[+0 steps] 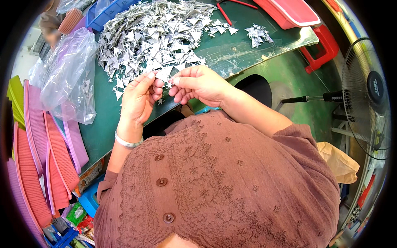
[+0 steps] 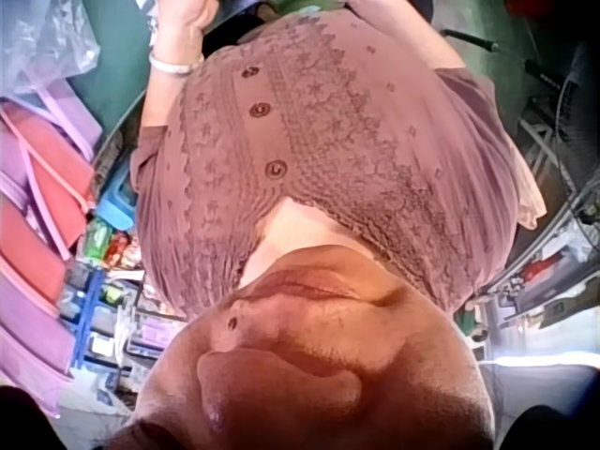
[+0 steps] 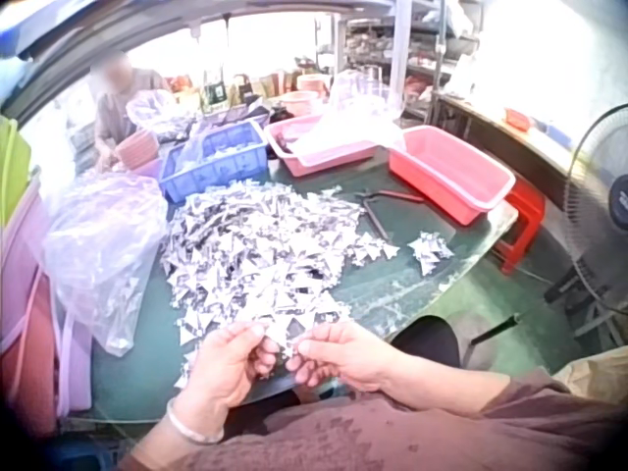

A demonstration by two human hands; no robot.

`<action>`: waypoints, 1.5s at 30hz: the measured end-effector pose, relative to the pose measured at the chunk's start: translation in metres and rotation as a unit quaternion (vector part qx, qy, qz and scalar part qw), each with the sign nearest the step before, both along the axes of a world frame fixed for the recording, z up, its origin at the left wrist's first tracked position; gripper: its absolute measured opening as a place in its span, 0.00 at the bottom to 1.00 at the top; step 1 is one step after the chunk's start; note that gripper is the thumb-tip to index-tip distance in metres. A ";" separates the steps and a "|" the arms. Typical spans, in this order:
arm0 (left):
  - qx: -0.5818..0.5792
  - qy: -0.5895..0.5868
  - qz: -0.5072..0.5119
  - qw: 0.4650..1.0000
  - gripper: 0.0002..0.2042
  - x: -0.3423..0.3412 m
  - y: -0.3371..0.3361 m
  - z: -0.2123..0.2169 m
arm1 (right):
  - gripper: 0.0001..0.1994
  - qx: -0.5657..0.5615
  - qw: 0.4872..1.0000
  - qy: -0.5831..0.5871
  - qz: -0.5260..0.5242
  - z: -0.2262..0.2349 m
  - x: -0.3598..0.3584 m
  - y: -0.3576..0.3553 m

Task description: The person picks up star-shaped metal objects from a pile on a table and uses a pair of red-handled pliers to trim small protrusions from their edges.

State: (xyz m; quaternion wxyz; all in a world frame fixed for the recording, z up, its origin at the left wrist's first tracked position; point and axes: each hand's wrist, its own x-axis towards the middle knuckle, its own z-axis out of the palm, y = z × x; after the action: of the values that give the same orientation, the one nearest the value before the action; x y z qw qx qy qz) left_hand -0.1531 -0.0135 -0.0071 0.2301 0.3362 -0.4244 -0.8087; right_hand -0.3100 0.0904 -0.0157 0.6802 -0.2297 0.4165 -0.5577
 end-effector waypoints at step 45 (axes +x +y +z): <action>0.069 0.202 0.002 0.977 0.18 -0.009 0.004 0.001 | 0.05 -0.006 0.998 0.061 -0.005 0.005 0.016 -0.003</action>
State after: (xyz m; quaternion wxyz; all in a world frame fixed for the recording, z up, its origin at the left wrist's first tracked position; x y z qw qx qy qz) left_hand -0.1626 -0.0090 -0.0064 0.2890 0.1815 -0.3117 -0.8868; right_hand -0.2943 0.0876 -0.0111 0.6494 -0.2655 0.4555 -0.5481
